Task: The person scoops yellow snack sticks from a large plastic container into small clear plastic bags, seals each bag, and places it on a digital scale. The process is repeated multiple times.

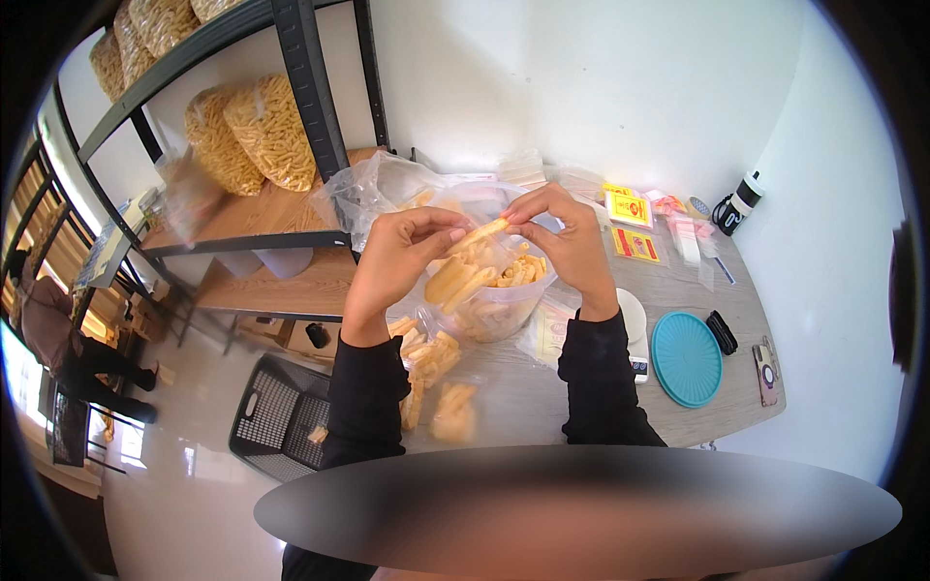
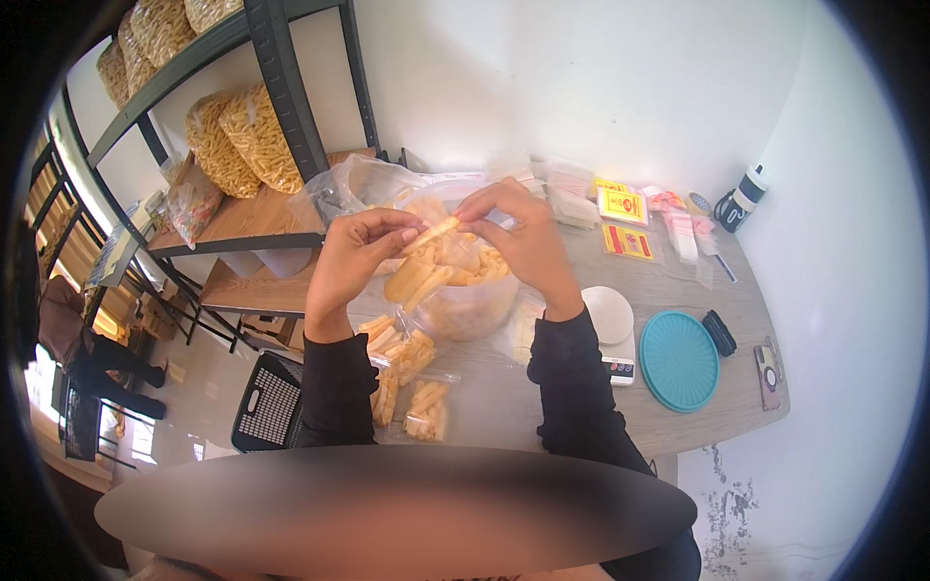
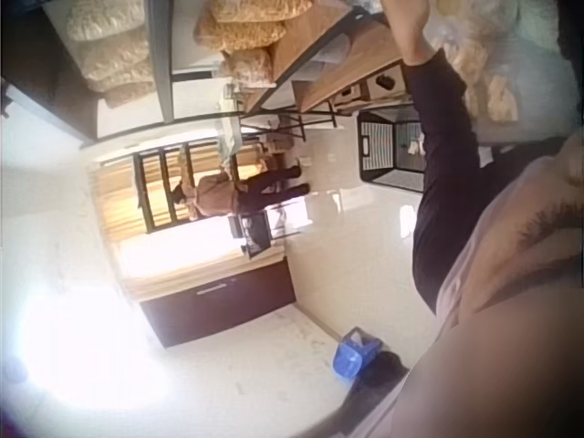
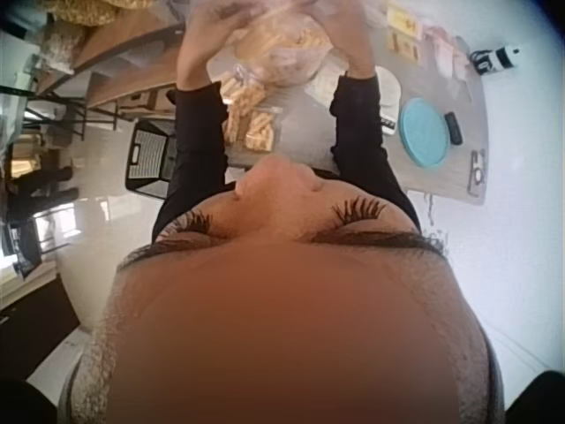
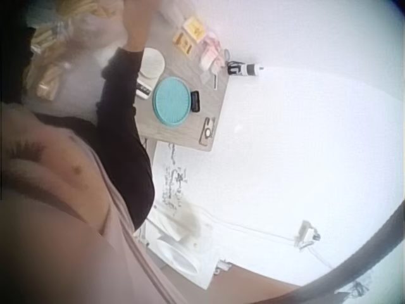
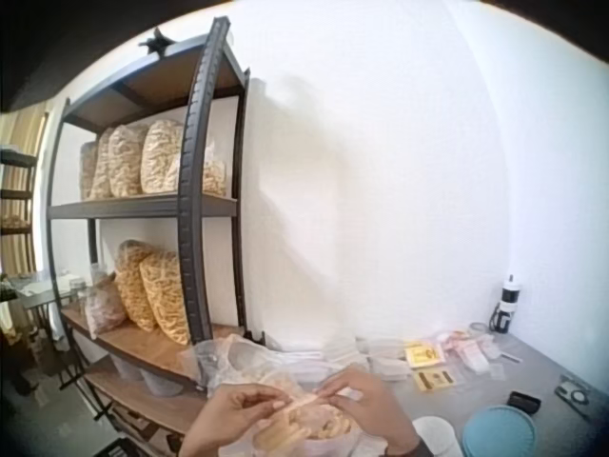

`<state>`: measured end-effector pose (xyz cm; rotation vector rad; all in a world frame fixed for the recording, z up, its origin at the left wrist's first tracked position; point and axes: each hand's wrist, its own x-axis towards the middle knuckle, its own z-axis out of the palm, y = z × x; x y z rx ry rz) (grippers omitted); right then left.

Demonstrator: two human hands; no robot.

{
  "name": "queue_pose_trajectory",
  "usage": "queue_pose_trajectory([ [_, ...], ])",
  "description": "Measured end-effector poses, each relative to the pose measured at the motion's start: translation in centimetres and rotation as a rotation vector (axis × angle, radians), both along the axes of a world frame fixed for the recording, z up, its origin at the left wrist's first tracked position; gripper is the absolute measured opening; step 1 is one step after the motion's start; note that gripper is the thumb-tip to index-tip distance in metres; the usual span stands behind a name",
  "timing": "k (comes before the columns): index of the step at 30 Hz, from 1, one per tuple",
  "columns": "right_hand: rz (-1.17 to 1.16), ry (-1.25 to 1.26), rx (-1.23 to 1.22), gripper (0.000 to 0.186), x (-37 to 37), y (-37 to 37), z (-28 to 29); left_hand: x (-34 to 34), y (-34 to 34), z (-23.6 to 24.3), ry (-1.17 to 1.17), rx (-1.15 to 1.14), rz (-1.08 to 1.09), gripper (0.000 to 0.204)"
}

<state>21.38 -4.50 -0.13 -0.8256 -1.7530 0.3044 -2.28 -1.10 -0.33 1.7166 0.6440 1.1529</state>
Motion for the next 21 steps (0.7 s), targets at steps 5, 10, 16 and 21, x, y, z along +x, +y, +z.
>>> queue_pose_trajectory([
  [5, 0.034, 0.012, 0.027, 0.012, -0.9, 0.2, -0.5, 0.3, -0.1, -0.1, 0.037, -0.005, 0.014, 0.02],
  [10, 0.051, -0.105, 0.027, 0.016, -1.2, 0.4, -0.7, 0.3, -0.2, 0.0, 0.062, 0.004, 0.032, 0.02],
  [16, 0.129, -0.236, -0.048, 0.02, -0.9, 0.4, -0.9, 0.5, -0.2, -0.2, 0.081, 0.045, 0.021, 0.019],
  [21, 0.014, -0.076, -0.085, 0.021, 0.1, 0.5, -1.0, -0.5, 0.2, -0.1, 0.058, 0.034, 0.133, 0.018],
])
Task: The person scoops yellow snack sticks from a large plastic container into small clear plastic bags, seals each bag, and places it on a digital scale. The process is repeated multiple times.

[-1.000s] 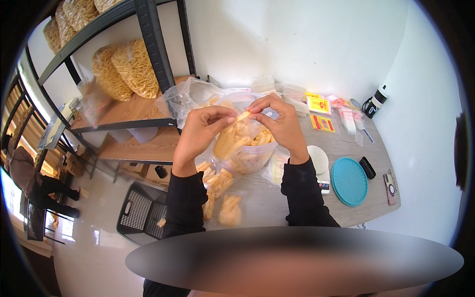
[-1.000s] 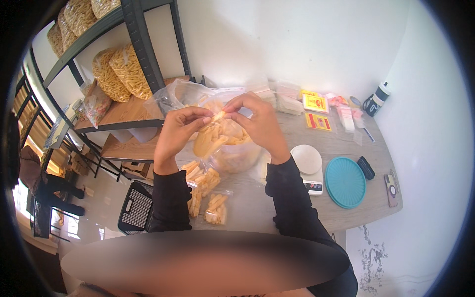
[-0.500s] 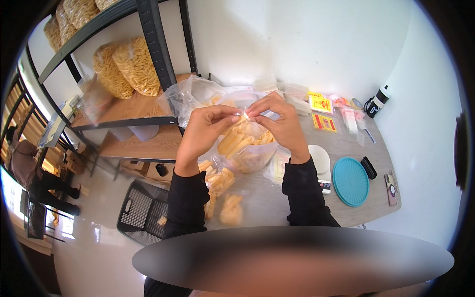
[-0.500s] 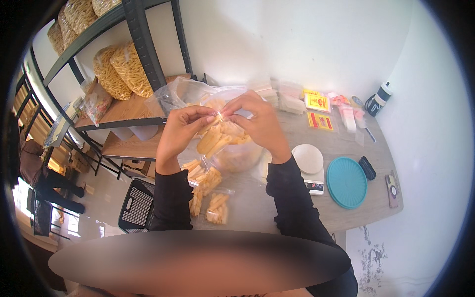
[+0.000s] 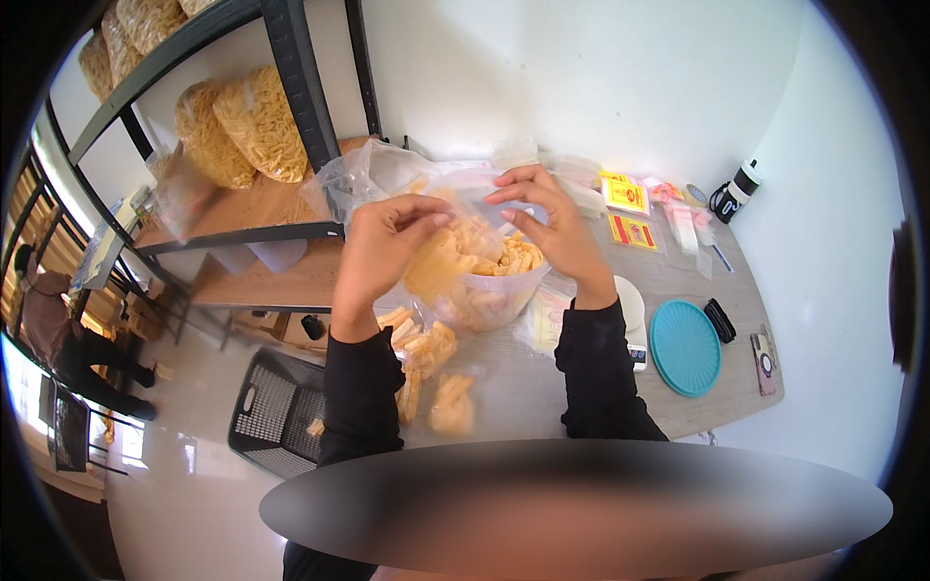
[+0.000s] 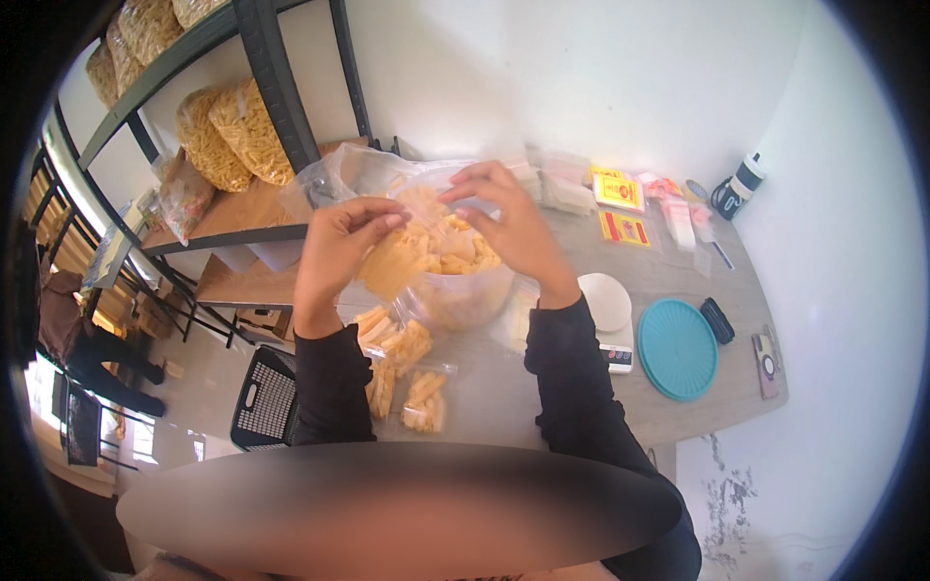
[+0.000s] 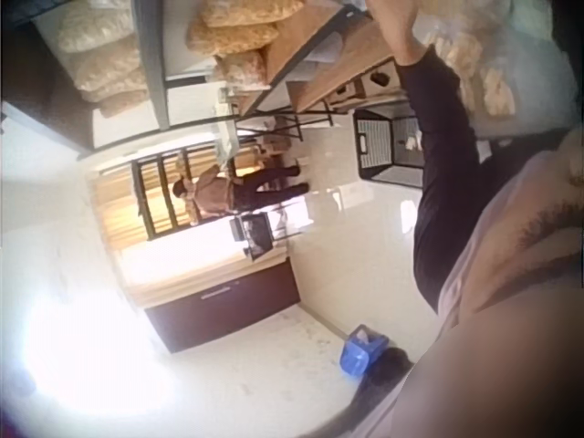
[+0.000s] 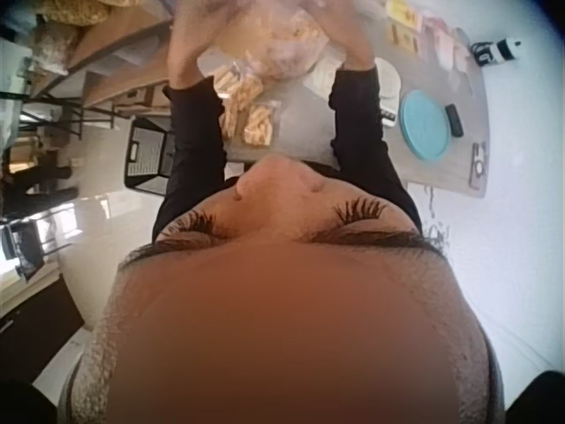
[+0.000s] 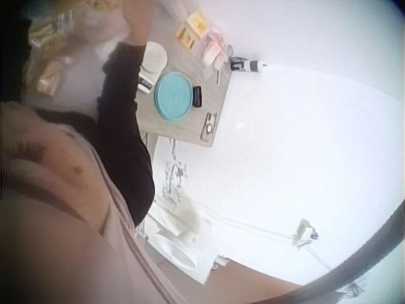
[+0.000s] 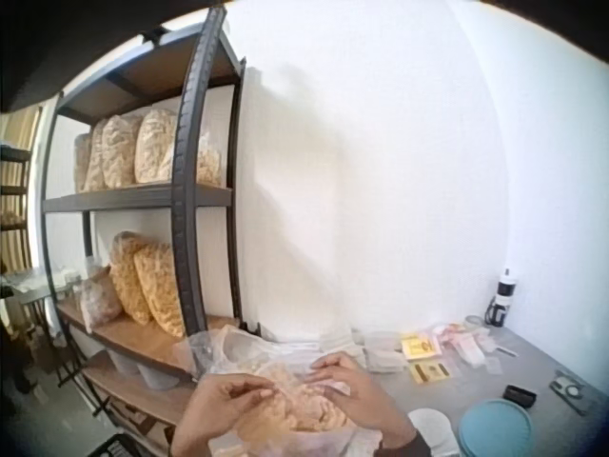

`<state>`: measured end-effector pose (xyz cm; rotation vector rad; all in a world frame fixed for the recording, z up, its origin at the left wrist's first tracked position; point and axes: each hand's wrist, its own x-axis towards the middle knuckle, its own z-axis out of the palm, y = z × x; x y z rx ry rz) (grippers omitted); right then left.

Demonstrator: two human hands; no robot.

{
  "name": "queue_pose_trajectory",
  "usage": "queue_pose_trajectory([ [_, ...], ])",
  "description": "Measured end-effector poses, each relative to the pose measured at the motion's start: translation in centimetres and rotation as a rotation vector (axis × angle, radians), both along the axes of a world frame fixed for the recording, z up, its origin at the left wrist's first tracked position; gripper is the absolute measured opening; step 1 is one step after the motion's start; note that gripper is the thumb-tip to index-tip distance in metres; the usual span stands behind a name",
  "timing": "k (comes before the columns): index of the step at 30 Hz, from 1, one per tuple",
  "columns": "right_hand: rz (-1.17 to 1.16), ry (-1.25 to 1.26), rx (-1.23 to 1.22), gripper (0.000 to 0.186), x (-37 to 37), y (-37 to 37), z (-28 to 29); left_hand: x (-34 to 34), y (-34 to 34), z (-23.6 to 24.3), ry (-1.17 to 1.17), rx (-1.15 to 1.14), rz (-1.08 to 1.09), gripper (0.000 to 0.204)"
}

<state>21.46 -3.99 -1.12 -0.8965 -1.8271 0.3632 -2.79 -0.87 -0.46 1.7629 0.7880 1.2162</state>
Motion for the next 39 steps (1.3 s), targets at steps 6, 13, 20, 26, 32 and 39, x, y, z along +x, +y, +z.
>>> queue_pose_trajectory([
  [6, -0.051, -0.318, -0.182, 0.016, 2.1, 0.7, -0.3, -2.4, 0.4, 0.5, -0.091, 0.05, 0.101, 0.016],
  [13, 0.058, -0.658, -0.464, 0.013, 1.4, 3.5, -0.4, -3.5, 0.2, 0.9, -0.102, 0.093, 0.163, 0.017],
  [20, 0.086, -0.903, -0.587, 0.015, 0.5, 4.2, -0.2, -3.8, -0.4, 1.2, -0.131, 0.107, 0.137, 0.017],
  [26, 0.136, -0.915, -0.552, 0.018, 0.2, 4.2, -0.2, -3.5, -0.5, 1.2, -0.134, 0.106, 0.098, 0.016],
  [32, 0.201, -0.844, -0.656, 0.021, 0.4, 4.7, -0.7, -3.4, -0.7, 1.4, -0.053, 0.073, 0.083, 0.019],
  [39, 0.248, -0.79, -0.587, 0.019, 0.6, 4.7, -0.4, -2.9, -0.6, 1.2, -0.101, 0.095, 0.099, 0.017],
])
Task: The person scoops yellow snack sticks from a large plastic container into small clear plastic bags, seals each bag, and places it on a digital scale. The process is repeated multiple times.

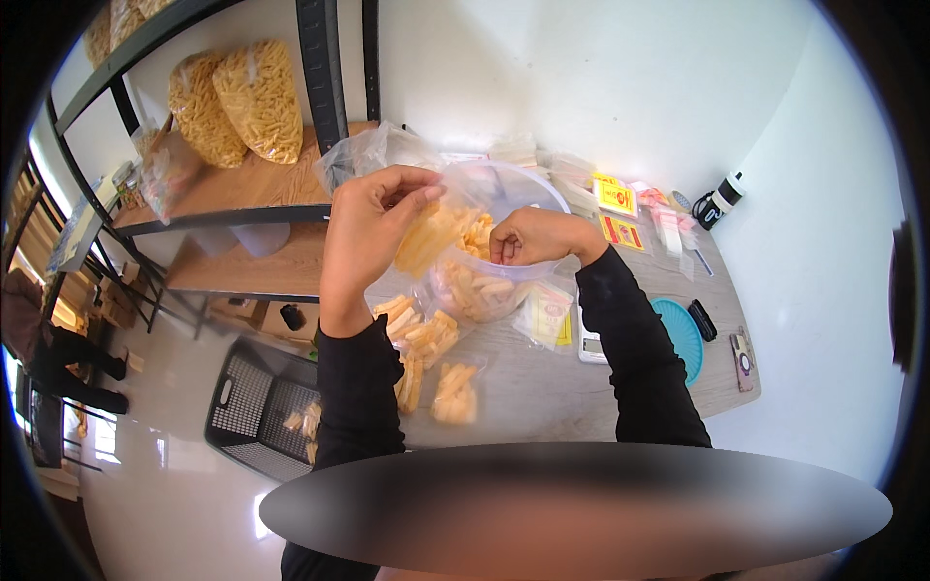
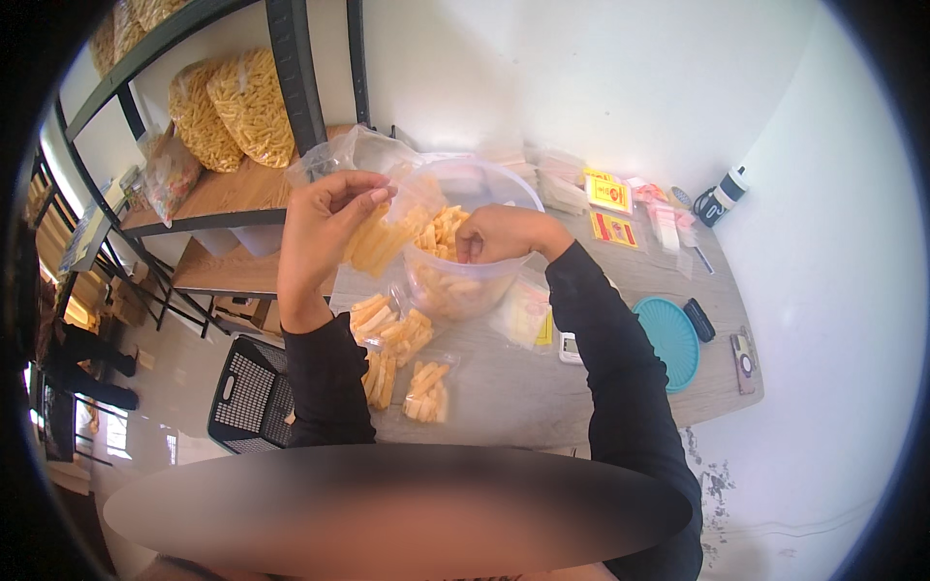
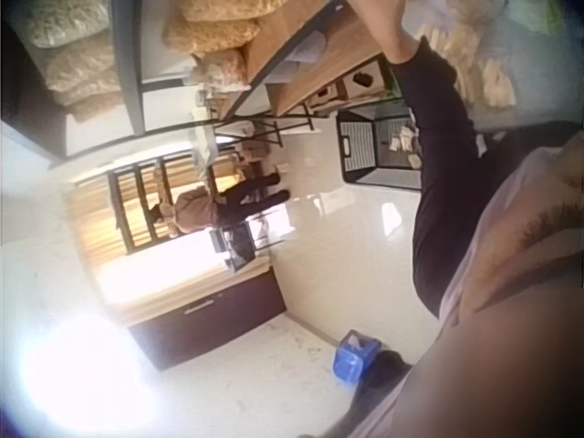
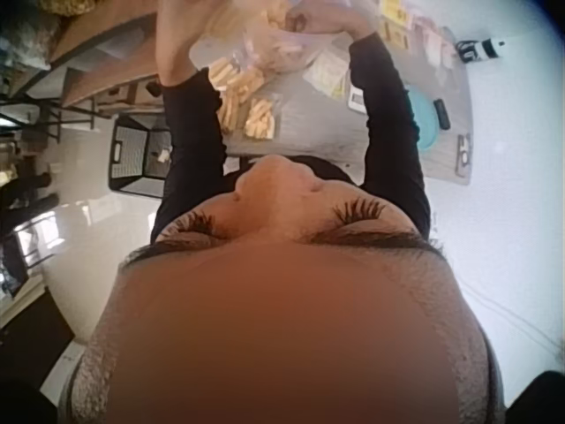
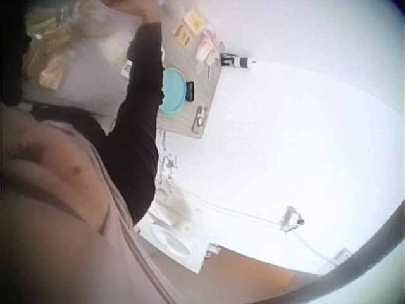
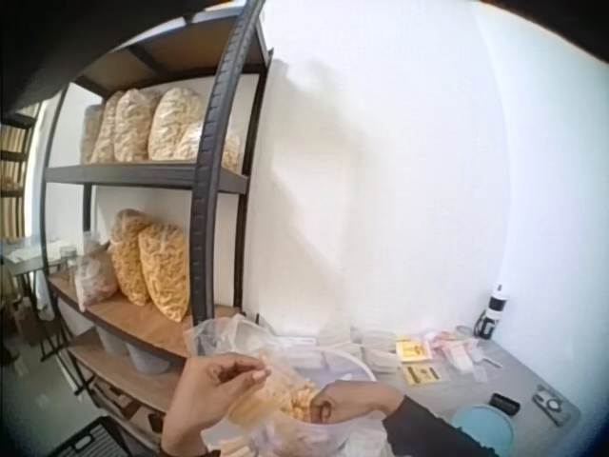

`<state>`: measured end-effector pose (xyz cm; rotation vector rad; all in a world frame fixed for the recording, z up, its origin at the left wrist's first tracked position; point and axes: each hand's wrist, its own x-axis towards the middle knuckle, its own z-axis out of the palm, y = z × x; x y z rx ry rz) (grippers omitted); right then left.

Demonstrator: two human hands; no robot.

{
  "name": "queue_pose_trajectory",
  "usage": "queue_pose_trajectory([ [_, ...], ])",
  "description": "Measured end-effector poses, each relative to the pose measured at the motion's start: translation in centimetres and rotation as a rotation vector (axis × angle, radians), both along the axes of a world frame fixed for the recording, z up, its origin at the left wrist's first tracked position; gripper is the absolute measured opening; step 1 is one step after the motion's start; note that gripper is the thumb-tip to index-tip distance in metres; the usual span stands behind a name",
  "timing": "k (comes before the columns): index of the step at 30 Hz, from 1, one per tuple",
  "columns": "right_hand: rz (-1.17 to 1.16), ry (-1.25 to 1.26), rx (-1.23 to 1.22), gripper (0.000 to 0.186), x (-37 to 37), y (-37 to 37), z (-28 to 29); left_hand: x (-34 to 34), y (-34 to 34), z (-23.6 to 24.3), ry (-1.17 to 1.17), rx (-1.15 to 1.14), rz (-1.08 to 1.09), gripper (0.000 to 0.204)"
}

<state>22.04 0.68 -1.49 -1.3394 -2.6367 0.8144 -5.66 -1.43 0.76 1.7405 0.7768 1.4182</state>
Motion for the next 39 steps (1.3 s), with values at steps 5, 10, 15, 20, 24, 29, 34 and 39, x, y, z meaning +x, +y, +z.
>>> queue_pose_trajectory([
  [5, -0.122, 0.049, 0.195, 0.022, 1.4, 1.0, 0.2, -0.2, 0.0, -0.1, 0.006, 0.0, 0.028, 0.016],
  [10, -0.257, -0.331, 0.438, 0.028, 2.7, 1.7, -1.1, -1.0, 0.2, 0.0, -0.066, -0.051, 0.017, 0.016],
  [15, -0.242, -0.456, 0.437, 0.028, 2.4, 2.2, -2.1, -1.8, 0.4, 0.0, -0.106, -0.077, 0.017, 0.017],
  [20, -0.292, -0.17, 0.286, 0.024, 2.5, 2.0, -1.2, -1.9, 0.7, -0.2, -0.079, -0.061, 0.024, 0.016],
  [24, -0.259, 0.106, 0.333, 0.024, 3.2, 0.7, -0.8, -1.6, 0.9, -0.3, -0.041, -0.043, 0.024, 0.014],
  [29, -0.389, 0.339, 0.423, 0.026, 4.2, -1.8, -0.7, -0.7, 1.3, -0.7, 0.052, 0.107, 0.07, 0.013],
  [34, -0.458, 0.508, 0.469, 0.025, 4.3, -3.9, -0.7, 1.2, 1.9, -1.4, 0.104, 0.039, 0.069, 0.014],
  [39, -0.507, 0.542, 0.488, 0.027, 4.0, -4.5, -0.4, 3.2, 2.1, -2.0, 0.161, 0.133, 0.127, 0.014],
])
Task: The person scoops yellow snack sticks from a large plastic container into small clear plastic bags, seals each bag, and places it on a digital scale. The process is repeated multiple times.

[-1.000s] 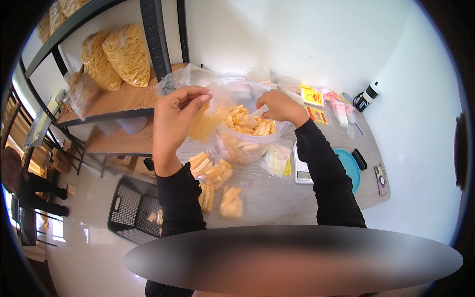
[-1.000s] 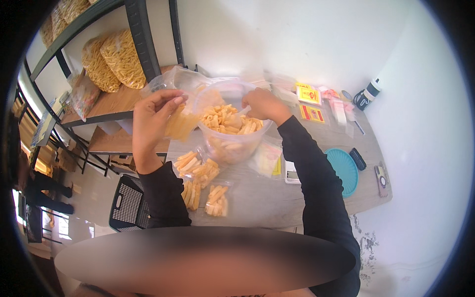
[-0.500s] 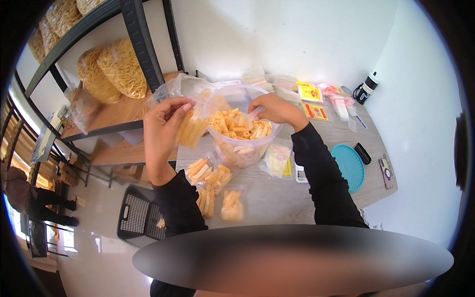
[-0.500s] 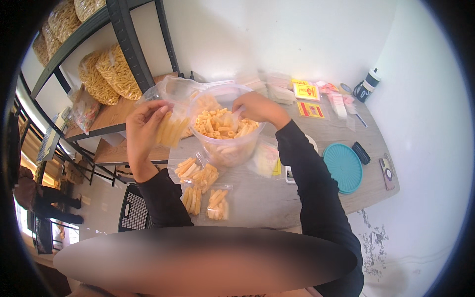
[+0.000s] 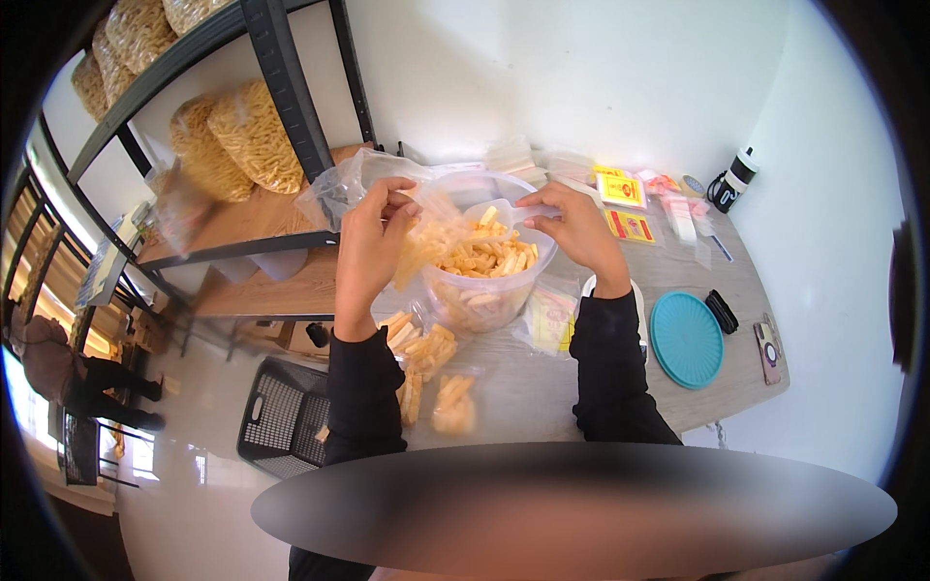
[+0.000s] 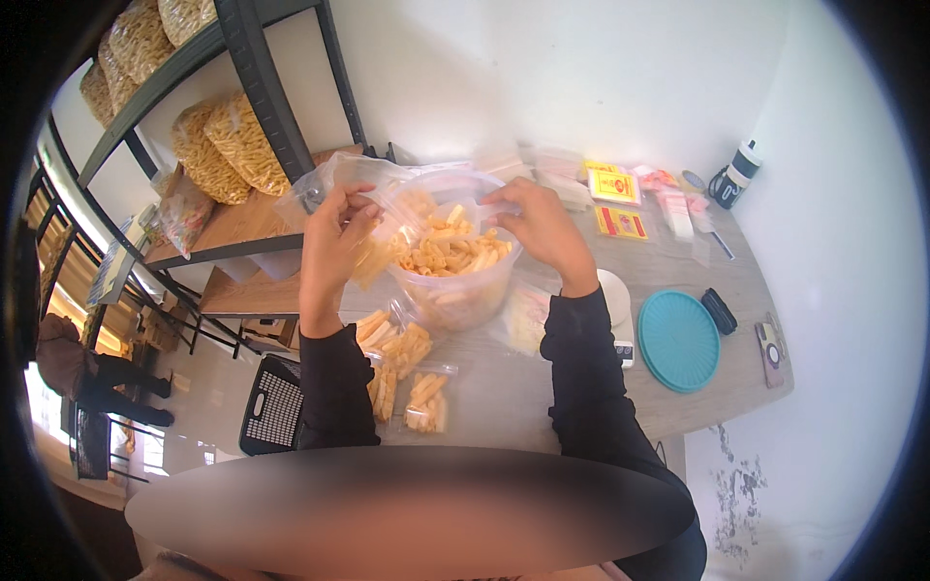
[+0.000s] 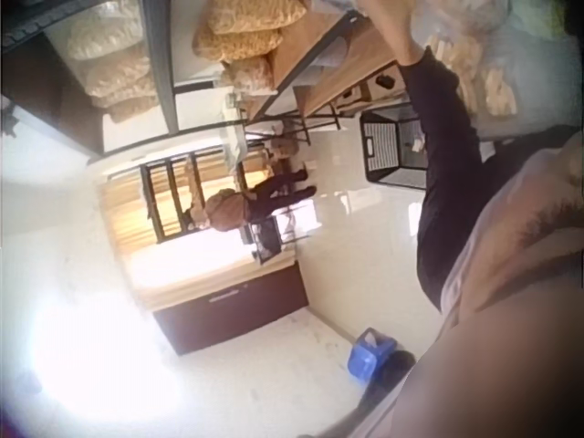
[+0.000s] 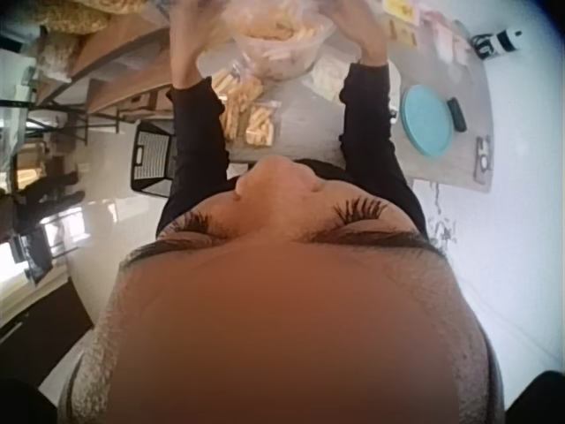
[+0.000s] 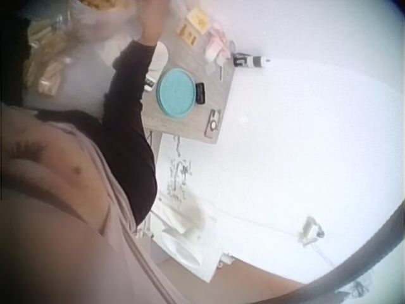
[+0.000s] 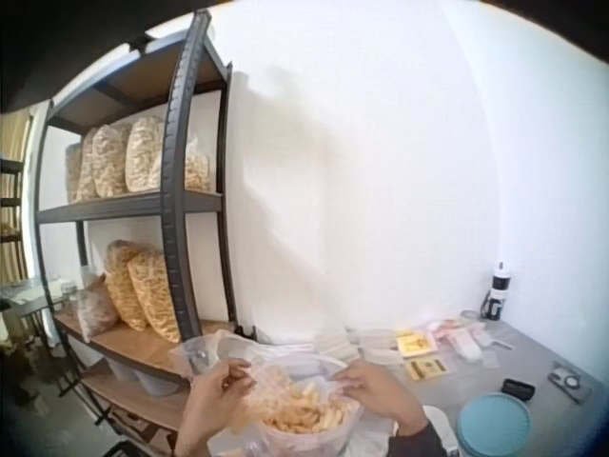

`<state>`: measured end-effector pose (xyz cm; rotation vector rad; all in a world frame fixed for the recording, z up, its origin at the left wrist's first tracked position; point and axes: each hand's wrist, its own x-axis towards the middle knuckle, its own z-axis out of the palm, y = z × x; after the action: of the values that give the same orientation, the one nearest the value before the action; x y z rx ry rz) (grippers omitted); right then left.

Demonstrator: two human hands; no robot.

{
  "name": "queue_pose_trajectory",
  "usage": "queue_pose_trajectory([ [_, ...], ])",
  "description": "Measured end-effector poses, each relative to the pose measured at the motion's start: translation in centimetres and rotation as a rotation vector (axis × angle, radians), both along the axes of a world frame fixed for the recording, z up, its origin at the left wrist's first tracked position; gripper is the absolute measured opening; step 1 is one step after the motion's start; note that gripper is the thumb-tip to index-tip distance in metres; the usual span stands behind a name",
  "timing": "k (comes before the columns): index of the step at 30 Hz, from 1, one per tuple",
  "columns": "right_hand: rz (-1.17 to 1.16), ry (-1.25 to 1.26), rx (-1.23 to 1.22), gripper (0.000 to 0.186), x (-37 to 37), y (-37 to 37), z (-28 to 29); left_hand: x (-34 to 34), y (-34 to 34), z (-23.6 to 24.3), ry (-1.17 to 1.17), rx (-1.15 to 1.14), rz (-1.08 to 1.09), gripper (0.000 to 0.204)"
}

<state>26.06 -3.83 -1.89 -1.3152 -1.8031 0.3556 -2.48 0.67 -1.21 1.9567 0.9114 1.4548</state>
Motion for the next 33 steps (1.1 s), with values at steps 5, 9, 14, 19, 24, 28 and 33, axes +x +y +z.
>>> queue_pose_trajectory([
  [5, -0.035, 0.122, -0.021, 0.026, 0.4, -0.3, 0.4, 0.3, 0.3, 0.0, 0.134, 0.023, 0.019, 0.014],
  [9, -0.056, 0.114, 0.046, 0.025, 1.1, -0.6, 0.6, 0.6, -0.1, 0.1, 0.274, 0.055, 0.024, 0.038],
  [14, -0.056, 0.162, 0.038, 0.023, 2.0, -0.1, 0.2, 1.0, -1.2, 0.1, 0.439, 0.173, -0.017, 0.065],
  [19, -0.04, 0.262, 0.027, 0.021, 2.9, 0.4, -0.1, 1.3, -1.4, 0.1, 0.476, 0.15, -0.028, 0.065],
  [24, -0.014, 0.416, 0.054, 0.02, 3.7, -0.1, 0.5, 1.3, -1.4, 0.3, 0.441, 0.168, -0.036, 0.075],
  [28, 0.03, 0.557, 0.052, 0.023, 4.1, -0.7, 1.2, 1.3, -1.4, 0.5, 0.439, 0.252, -0.063, 0.09],
  [33, 0.108, 0.608, 0.036, 0.026, 4.2, -1.0, 1.5, 1.6, -1.6, 0.7, 0.464, 0.27, -0.067, 0.091],
])
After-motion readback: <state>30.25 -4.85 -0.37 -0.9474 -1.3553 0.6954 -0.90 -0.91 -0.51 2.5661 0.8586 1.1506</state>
